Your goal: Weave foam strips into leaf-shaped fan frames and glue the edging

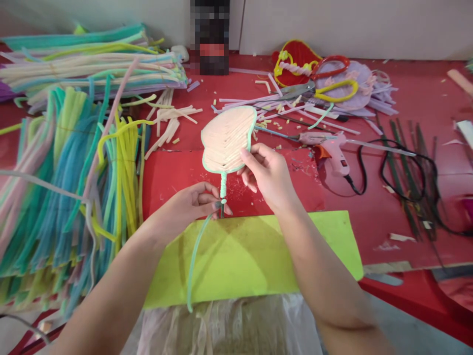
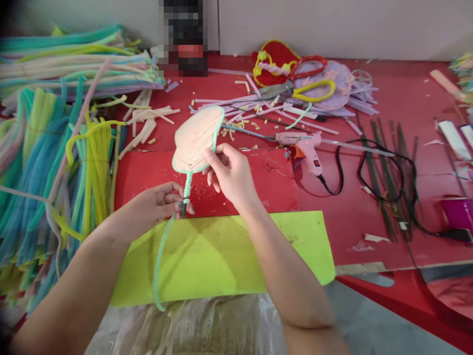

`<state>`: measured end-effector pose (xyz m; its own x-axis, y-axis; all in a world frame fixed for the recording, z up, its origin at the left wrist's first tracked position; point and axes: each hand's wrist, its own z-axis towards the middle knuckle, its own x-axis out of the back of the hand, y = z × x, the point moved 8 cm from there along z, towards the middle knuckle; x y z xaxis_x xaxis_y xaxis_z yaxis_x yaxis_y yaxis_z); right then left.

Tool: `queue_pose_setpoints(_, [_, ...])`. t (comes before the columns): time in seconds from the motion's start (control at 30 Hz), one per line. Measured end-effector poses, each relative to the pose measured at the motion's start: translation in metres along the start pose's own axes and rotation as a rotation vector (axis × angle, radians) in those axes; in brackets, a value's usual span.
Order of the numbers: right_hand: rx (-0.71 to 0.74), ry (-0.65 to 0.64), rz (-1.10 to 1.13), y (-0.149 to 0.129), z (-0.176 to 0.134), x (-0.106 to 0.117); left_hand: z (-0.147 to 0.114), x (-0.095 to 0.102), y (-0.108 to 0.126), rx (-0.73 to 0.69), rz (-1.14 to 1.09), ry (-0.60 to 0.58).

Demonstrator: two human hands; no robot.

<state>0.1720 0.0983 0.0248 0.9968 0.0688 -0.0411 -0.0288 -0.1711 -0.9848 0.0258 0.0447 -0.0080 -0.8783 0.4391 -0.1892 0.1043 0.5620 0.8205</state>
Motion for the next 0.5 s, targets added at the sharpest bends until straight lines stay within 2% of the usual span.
queue_pose_setpoints(0.37, [0.016, -0.039, 0.002, -0.0014, 0.0004, -0.0044, 0.0000, 0.0006, 0.0019, -0.003, 0.002, -0.003])
queue_pose_setpoints(0.5, [0.021, -0.039, -0.010, -0.0035, -0.0004, -0.0049, -0.0009, 0.0029, 0.0050, -0.010, 0.047, 0.050])
